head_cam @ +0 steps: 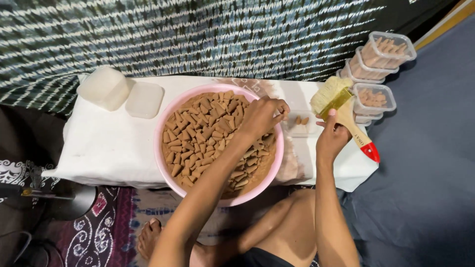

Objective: The person cleans a large number of incense cones in a pink basin by brushing them with a large brush and picking through them by hand, then places some into small clear plastic containers.

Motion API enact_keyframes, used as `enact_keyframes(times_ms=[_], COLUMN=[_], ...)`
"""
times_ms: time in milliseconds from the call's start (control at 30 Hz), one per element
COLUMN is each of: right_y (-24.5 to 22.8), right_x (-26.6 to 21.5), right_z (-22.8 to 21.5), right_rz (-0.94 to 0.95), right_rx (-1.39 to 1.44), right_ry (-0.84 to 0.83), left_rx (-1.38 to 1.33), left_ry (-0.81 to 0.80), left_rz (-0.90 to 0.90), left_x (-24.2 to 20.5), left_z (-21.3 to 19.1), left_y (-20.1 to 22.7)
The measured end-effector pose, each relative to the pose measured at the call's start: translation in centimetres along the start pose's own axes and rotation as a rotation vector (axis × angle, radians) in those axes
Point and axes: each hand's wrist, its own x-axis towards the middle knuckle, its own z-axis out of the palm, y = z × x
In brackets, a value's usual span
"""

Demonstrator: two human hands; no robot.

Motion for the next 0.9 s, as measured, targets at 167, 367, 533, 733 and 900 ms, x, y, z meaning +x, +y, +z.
enact_keyframes(times_ms=[167,367,533,733,900], right_y=[-0.4,1.7,4.5,5.0,6.3], right_x=[0.2,0.0,-0.8,-1.0,-1.1], right_z=[-0.4,0.1,-0.2,-0.4,-0.7], right_rz=[0.128,0.351,0.453,0.416,0.399], right_rx=[-0.085,-0.157,-0.170,-0.138,-0.190], right_ry=[-0.005,-0.002,0.001,0.027,-0.004], left_rx=[0.216,0.311,0.398,0.364,0.359], left_ry=[-0.039,-0.070,-0.099,-0.078,-0.077], left_rz=[0.014,-0.044,-0.089,-0.084,-0.114], left_x=[3.4,4.8,4.8,4.8,4.9], left_z=[3.5,7.2,7.8,8.4,9.2], left_y=[1.0,-0.6,-0.3,0.2,-0.3])
